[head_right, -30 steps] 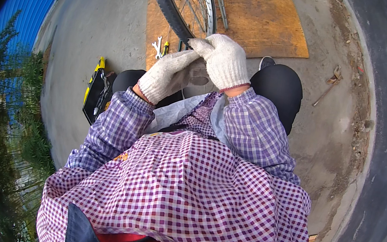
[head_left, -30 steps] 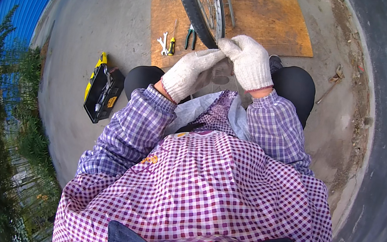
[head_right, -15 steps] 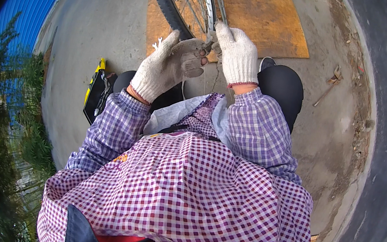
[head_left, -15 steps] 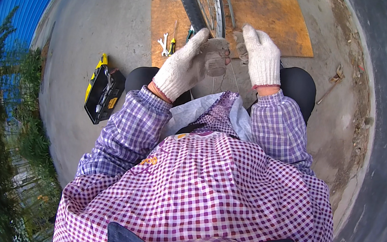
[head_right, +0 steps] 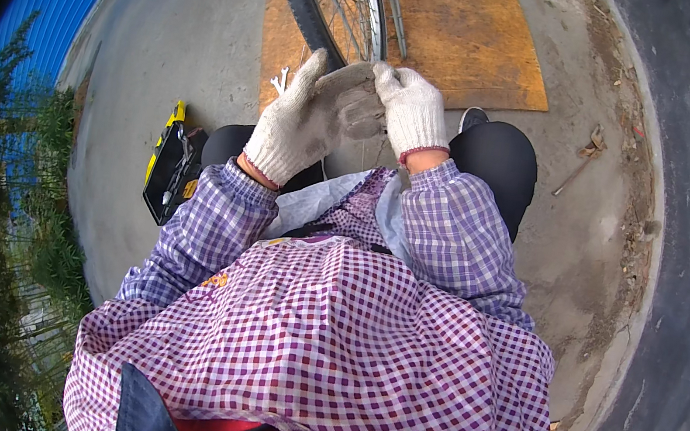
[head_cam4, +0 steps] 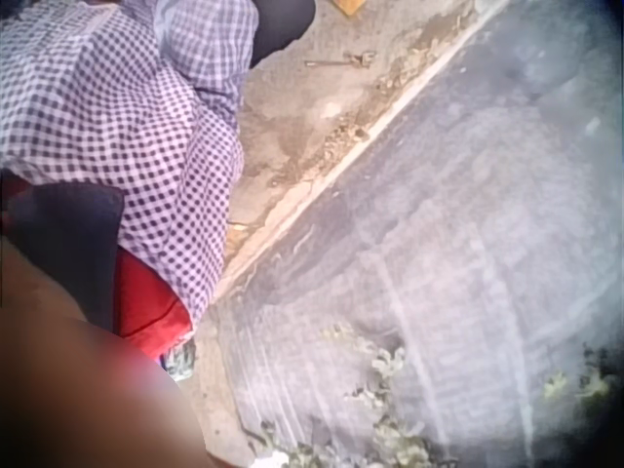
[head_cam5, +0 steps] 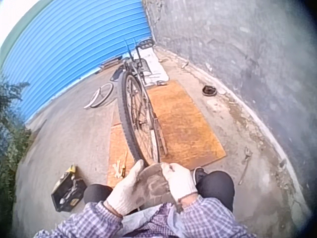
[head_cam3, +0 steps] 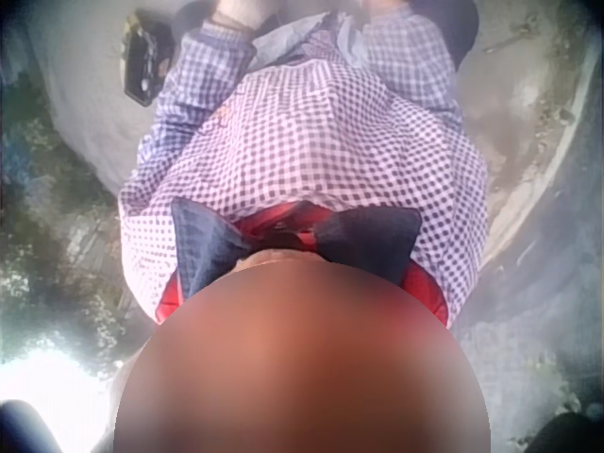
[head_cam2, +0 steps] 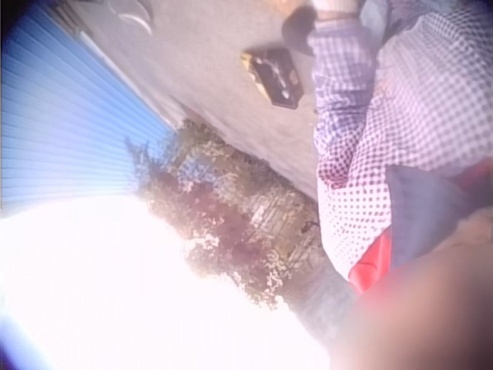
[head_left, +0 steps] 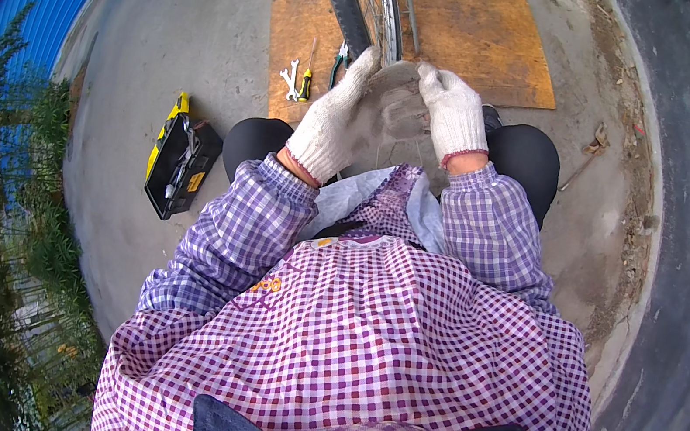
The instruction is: The person works on a bicycle's rear wheel and chain. They adjust the chain and wheel hub, then remove the tire from the rim and reseat it. Tools including a wrench and pliers are visible on the ground.
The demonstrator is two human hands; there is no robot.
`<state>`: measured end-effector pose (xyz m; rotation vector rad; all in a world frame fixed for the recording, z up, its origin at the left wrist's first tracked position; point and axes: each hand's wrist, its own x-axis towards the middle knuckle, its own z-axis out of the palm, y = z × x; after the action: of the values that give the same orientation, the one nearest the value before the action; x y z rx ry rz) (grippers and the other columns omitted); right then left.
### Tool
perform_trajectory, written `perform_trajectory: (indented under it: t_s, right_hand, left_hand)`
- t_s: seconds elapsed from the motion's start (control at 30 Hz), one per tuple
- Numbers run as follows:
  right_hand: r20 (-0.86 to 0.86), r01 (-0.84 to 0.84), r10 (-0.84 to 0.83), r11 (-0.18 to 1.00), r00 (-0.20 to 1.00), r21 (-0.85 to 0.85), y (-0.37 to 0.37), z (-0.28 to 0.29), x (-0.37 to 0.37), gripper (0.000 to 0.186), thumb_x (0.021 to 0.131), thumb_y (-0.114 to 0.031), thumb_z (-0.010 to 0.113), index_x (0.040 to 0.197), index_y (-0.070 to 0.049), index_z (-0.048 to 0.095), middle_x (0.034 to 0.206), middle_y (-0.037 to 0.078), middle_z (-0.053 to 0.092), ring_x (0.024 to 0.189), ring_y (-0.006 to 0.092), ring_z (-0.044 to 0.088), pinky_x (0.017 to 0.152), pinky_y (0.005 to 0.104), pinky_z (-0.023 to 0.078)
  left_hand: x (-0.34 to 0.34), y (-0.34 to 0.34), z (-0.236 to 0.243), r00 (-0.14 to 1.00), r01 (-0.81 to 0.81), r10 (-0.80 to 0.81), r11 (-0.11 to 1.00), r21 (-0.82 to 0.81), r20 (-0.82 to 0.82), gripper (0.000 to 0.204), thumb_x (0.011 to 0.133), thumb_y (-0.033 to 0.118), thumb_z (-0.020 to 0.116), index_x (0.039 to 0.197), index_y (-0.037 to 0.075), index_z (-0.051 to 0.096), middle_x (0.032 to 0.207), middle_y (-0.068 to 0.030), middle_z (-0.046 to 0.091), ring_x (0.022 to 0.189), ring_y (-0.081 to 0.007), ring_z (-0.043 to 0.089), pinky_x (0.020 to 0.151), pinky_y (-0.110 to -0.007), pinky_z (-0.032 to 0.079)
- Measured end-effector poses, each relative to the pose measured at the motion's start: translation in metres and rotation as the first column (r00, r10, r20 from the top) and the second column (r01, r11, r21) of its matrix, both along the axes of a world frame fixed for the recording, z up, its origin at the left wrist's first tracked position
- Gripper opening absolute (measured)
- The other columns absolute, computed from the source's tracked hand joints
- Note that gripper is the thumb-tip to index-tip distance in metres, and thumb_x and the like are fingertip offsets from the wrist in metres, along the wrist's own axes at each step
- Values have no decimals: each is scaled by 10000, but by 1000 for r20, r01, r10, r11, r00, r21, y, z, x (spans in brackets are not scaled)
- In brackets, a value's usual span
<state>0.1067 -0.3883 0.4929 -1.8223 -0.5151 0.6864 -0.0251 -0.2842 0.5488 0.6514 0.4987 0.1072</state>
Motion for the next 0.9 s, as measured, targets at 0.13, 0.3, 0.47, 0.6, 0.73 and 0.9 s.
perform_trajectory:
  t_s: [0.13, 0.3, 0.47, 0.6, 0.73, 0.9]
  right_hand:
    - [253, 34, -36, 999, 967, 12, 2, -3, 2, 459, 1014, -446, 639, 1021, -1, 754, 908, 236, 735, 861, 386, 724, 759, 430, 554]
    - [349, 48, -61, 998, 935, 44, -2, -3, 6, 409, 994, -414, 669, 1012, -16, 761, 899, 226, 731, 874, 405, 719, 763, 441, 557]
    - [381, 84, -123, 990, 916, 116, -2, -2, 0, 400, 984, -404, 692, 1003, -9, 755, 892, 217, 728, 833, 377, 719, 753, 426, 555]
    - [219, 90, -136, 974, 966, 208, 0, 8, 2, 501, 1027, -486, 636, 996, 2, 747, 831, 173, 718, 737, 271, 704, 690, 383, 552]
    - [-306, 45, -26, 997, 952, 57, -4, 27, 9, 697, 1079, -615, 463, 1135, 30, 721, 822, 49, 690, 676, 97, 651, 577, 242, 501]
    - [-440, -61, 117, 988, 891, 138, -4, 34, -7, 597, 1066, -538, 554, 1152, 31, 712, 868, 54, 715, 670, 99, 652, 603, 260, 527]
  left_hand:
    - [-2, -1, 0, 999, 29, -29, 999, 38, 20, 813, 1078, 626, 425, 1587, -7, 387, 1603, -191, 452, 1475, -325, 441, 1242, -473, 313]
    - [-5, 2, 0, 996, 74, -74, 997, -5, 43, 774, 1098, 589, 413, 1601, 2, 364, 1608, -197, 446, 1488, -321, 422, 1247, -453, 289]
    - [-4, 2, 5, 999, 42, -41, 993, 111, -14, 717, 1112, 537, 430, 1562, -21, 413, 1570, -210, 489, 1434, -314, 493, 1193, -445, 393]
    - [1, 3, 13, 999, -32, 30, 996, 81, 25, 709, 1114, 538, 410, 1535, -31, 442, 1525, -230, 532, 1392, -329, 538, 1160, -470, 443]
    - [1, 12, 19, 988, -151, 146, 985, 87, 53, 725, 1109, 535, 415, 1521, -60, 438, 1500, -263, 543, 1383, -391, 539, 1161, -513, 448]
    - [-1, 19, 17, 979, -181, 173, 981, 71, 110, 707, 1106, 525, 431, 1522, -47, 446, 1512, -270, 526, 1409, -416, 500, 1177, -540, 416]
